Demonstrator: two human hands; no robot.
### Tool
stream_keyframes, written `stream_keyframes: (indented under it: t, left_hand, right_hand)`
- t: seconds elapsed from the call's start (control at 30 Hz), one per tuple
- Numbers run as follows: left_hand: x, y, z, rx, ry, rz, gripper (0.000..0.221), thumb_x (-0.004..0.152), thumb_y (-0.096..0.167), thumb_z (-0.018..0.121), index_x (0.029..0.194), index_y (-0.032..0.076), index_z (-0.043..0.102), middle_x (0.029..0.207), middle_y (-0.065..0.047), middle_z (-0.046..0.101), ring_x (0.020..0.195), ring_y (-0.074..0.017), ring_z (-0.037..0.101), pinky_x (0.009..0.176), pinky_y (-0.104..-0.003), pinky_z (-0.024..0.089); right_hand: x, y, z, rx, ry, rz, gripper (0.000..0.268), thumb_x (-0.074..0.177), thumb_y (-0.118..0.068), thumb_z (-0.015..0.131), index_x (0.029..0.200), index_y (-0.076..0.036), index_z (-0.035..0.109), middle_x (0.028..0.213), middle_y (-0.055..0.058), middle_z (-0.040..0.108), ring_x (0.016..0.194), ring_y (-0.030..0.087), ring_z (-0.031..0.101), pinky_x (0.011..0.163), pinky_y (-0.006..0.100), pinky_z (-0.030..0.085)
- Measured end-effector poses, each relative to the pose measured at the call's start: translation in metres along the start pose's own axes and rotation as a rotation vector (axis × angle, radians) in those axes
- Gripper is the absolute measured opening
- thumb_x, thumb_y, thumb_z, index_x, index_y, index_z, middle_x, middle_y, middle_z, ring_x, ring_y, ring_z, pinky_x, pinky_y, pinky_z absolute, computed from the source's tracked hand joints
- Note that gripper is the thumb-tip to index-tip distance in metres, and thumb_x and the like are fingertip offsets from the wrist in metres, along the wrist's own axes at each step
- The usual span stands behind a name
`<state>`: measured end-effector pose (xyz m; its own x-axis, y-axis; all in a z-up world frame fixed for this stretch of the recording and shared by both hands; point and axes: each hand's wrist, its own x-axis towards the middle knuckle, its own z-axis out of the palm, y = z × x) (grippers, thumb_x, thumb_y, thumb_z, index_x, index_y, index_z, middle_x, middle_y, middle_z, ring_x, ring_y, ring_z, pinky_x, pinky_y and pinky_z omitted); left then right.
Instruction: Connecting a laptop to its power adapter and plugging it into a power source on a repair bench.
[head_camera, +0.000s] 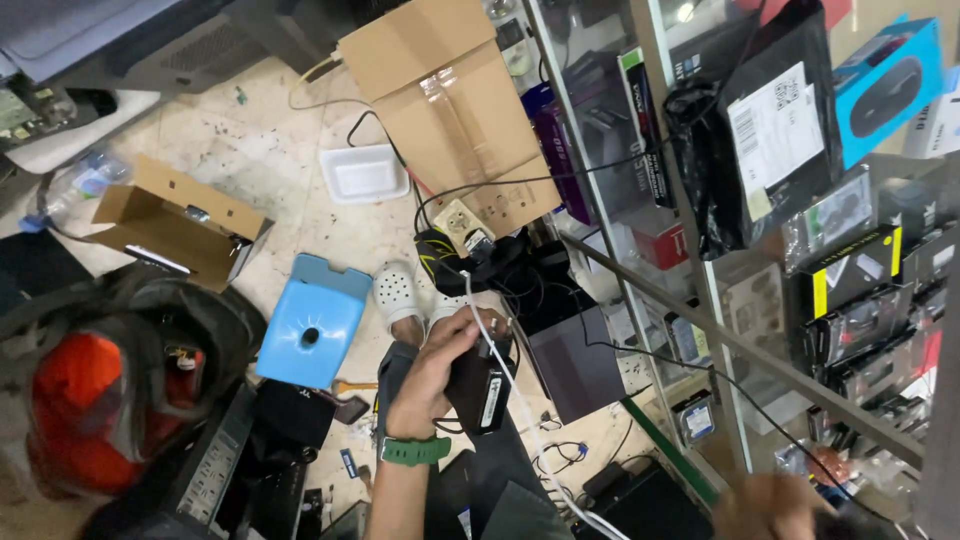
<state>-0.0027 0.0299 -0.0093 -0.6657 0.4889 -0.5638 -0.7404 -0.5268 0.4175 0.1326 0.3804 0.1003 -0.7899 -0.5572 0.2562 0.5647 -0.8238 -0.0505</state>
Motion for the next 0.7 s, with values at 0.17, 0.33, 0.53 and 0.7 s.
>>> stream_keyframes:
  t: [0.17, 0.33, 0.53, 0.7]
  left_hand:
    - [-0.009, 0.016, 0.016, 0.234, -0.237, -0.025, 0.015, 0.102, 0.025, 0.059, 0.104, 0.014, 0.070, 0.112, -0.001, 0.070, 0.109, -0.0165, 0.062, 0.104, -0.032, 0.042]
    - [-0.018, 0.037, 0.026, 0.304, -0.460, -0.109, 0.047, 0.101, 0.054, 0.054, 0.128, 0.017, 0.064, 0.125, -0.001, 0.064, 0.116, -0.0184, 0.062, 0.104, -0.039, 0.048]
    - [-0.036, 0.064, 0.050, 0.688, -0.463, -0.384, 0.024, 0.102, 0.032, 0.056, 0.103, 0.011, 0.067, 0.104, -0.004, 0.072, 0.086, -0.0183, 0.065, 0.081, -0.030, 0.050]
    - [-0.049, 0.044, 0.052, 0.867, -0.430, -0.362, 0.026, 0.102, 0.030, 0.059, 0.089, 0.009, 0.066, 0.090, -0.006, 0.071, 0.078, -0.0195, 0.062, 0.073, -0.034, 0.047]
  right_hand:
    - [0.104, 0.015, -0.015, -0.271, 0.883, -0.084, 0.014, 0.092, -0.003, 0.073, 0.088, 0.002, 0.061, 0.066, 0.002, 0.056, 0.038, 0.007, 0.040, 0.030, 0.019, 0.031]
    - [0.140, 0.034, -0.073, -0.505, 1.397, 0.306, 0.012, 0.096, -0.006, 0.062, 0.104, 0.003, 0.059, 0.090, 0.011, 0.066, 0.041, 0.004, 0.038, 0.033, 0.013, 0.030]
    - [0.147, 0.045, -0.132, -0.247, 1.151, 0.409, 0.023, 0.088, -0.001, 0.073, 0.105, 0.006, 0.059, 0.101, 0.033, 0.073, 0.045, 0.018, 0.066, 0.046, 0.021, 0.061]
    - [0.203, 0.060, -0.145, -0.027, 0.662, 0.638, 0.027, 0.089, -0.012, 0.065, 0.087, -0.005, 0.040, 0.151, 0.041, 0.043, 0.124, 0.041, 0.060, 0.064, 0.026, 0.059]
